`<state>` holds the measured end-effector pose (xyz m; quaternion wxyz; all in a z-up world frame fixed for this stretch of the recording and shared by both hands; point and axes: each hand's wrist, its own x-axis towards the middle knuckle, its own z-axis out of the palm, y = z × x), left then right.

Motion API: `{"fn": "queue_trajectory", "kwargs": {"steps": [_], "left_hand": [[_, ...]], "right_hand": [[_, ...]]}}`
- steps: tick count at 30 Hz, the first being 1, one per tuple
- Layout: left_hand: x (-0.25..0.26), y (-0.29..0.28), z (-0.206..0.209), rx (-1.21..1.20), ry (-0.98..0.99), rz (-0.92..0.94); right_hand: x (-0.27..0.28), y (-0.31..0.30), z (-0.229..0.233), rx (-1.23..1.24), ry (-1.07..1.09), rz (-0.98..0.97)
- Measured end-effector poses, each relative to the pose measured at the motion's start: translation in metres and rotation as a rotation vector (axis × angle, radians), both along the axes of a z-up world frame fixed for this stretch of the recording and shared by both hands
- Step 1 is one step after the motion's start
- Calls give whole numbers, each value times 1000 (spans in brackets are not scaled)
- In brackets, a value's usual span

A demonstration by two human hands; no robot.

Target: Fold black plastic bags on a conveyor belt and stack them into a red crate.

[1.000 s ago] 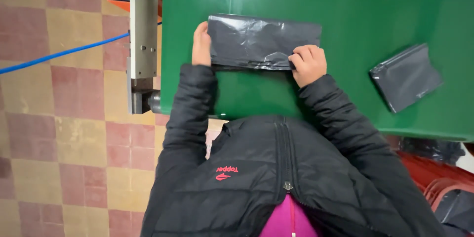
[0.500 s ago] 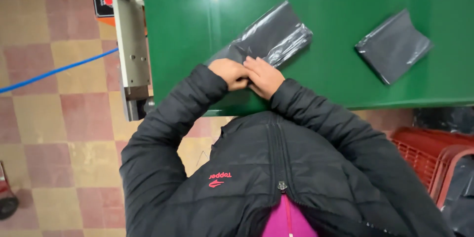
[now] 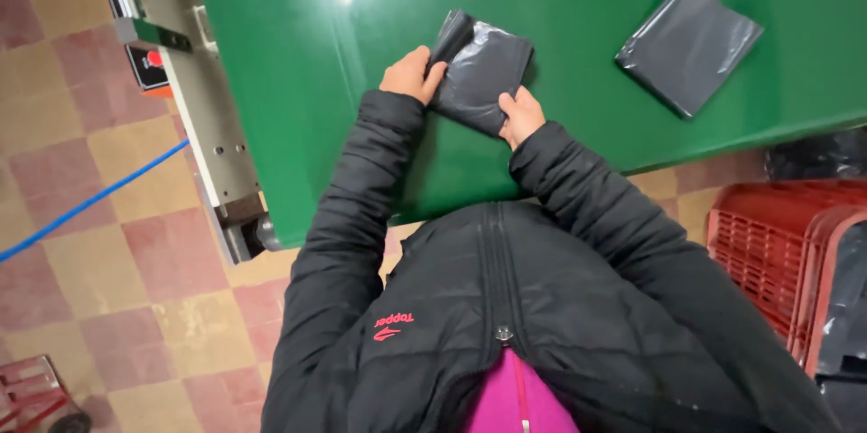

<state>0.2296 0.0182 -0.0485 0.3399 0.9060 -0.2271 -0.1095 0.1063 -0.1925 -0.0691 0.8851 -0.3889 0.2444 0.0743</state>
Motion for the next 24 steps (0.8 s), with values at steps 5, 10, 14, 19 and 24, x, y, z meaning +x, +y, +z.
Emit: {"fn": "queue_trajectory", "kwargs": {"steps": [5,10,14,19,24], "left_hand": [[-14,-34,37,147,-284,190],[-18,-64,52,-81,-469,-4],[-37,-147,80,-478,-227,-269],[-38,-291,45,-584,-150,-114],[-39,-359,-8,-315,-173,-24]], "right_hand": [[-4,-1,-15,-96,41,-28],[-32,-38,-16,-691,-62,-42],[-51,-118,19,-1150,-188,-525],[-51,-210,60,-1395,-209,-730],[-49,-270,20,-1805,19,-662]]}}
